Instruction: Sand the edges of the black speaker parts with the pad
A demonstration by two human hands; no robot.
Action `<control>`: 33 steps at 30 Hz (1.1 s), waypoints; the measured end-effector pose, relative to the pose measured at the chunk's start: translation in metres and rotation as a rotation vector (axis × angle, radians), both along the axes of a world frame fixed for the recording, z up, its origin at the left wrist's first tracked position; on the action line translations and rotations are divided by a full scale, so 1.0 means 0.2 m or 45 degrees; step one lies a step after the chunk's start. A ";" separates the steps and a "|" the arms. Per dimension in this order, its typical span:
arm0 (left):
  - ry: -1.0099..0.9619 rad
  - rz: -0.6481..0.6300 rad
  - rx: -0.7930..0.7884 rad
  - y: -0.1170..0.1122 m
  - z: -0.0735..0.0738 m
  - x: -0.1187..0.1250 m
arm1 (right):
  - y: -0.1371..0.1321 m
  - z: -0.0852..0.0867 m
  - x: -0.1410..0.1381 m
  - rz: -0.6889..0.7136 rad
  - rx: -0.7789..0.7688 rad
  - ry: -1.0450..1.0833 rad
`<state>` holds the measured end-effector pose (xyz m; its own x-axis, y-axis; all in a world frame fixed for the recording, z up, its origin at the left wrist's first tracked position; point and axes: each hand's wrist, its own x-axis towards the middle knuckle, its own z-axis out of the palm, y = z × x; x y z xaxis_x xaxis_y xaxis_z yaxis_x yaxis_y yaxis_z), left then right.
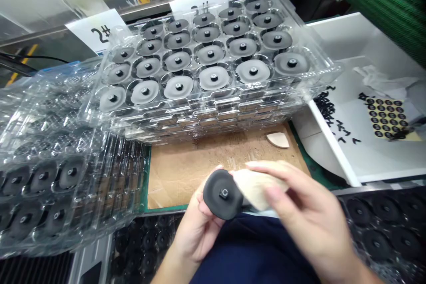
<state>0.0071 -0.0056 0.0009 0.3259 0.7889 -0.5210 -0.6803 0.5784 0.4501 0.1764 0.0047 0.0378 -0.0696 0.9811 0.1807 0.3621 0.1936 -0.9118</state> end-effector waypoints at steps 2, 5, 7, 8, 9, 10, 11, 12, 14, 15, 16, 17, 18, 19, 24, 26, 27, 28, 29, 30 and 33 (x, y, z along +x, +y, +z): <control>0.050 0.028 0.018 -0.01 0.00 0.00 | 0.01 0.04 -0.07 0.139 0.240 -0.099; 0.137 0.096 0.015 -0.01 -0.01 0.00 | 0.04 0.06 -0.13 0.455 0.218 -0.228; 0.178 0.100 -0.011 -0.01 0.00 0.01 | 0.06 0.06 -0.15 0.524 0.139 -0.296; 0.180 0.072 -0.029 -0.01 0.00 0.01 | 0.07 0.06 -0.16 0.463 0.173 -0.328; 0.165 0.040 -0.038 -0.01 0.01 0.02 | 0.08 0.06 -0.16 0.377 0.240 -0.359; 0.137 0.013 -0.038 -0.01 0.02 0.02 | 0.08 0.06 -0.17 0.308 0.305 -0.366; 0.106 -0.002 -0.032 0.00 0.02 0.02 | 0.08 0.07 -0.16 0.293 0.338 -0.347; 0.083 -0.003 -0.026 0.00 0.03 0.01 | 0.08 0.07 -0.15 0.348 0.327 -0.305; 0.065 0.001 -0.012 0.00 0.03 -0.01 | 0.06 0.09 -0.11 0.553 0.196 -0.218; 0.055 -0.008 -0.003 0.00 0.02 -0.03 | 0.06 0.10 -0.08 0.620 0.111 -0.205; 0.039 -0.020 0.005 0.00 0.01 -0.04 | 0.05 0.11 -0.05 0.639 0.046 -0.221; 0.016 -0.030 0.016 0.00 0.01 -0.05 | 0.05 0.11 -0.02 0.618 0.014 -0.261; -0.005 -0.034 0.024 0.01 0.01 -0.06 | 0.05 0.11 0.00 0.575 0.022 -0.308; -0.018 -0.035 0.031 0.01 0.01 -0.06 | 0.06 0.11 0.01 0.523 0.059 -0.361; -0.107 -0.114 0.012 0.04 0.06 -0.03 | 0.13 0.01 0.02 0.317 0.324 -0.329; -0.204 -0.138 0.006 0.04 0.08 -0.03 | 0.14 -0.05 0.03 0.173 0.138 -0.103; -0.245 -0.140 0.004 0.04 0.08 -0.04 | 0.13 -0.09 0.04 0.082 0.002 -0.004; -0.278 -0.135 0.002 0.04 0.08 -0.05 | 0.12 -0.13 0.06 0.001 -0.130 0.065; -0.301 -0.135 -0.002 0.03 0.08 -0.05 | 0.10 -0.18 0.07 -0.049 -0.250 0.100; -0.321 -0.135 -0.003 0.03 0.07 -0.06 | 0.07 -0.23 0.07 -0.064 -0.355 0.112; -0.349 -0.128 -0.016 0.03 0.05 -0.06 | -0.01 -0.35 0.08 -0.002 -0.585 0.097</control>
<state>-0.0051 0.0004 0.0116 0.5322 0.7394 -0.4124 -0.7144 0.6536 0.2499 0.1919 0.0019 -0.0322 -0.0713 0.9606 -0.2686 0.2906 -0.2376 -0.9269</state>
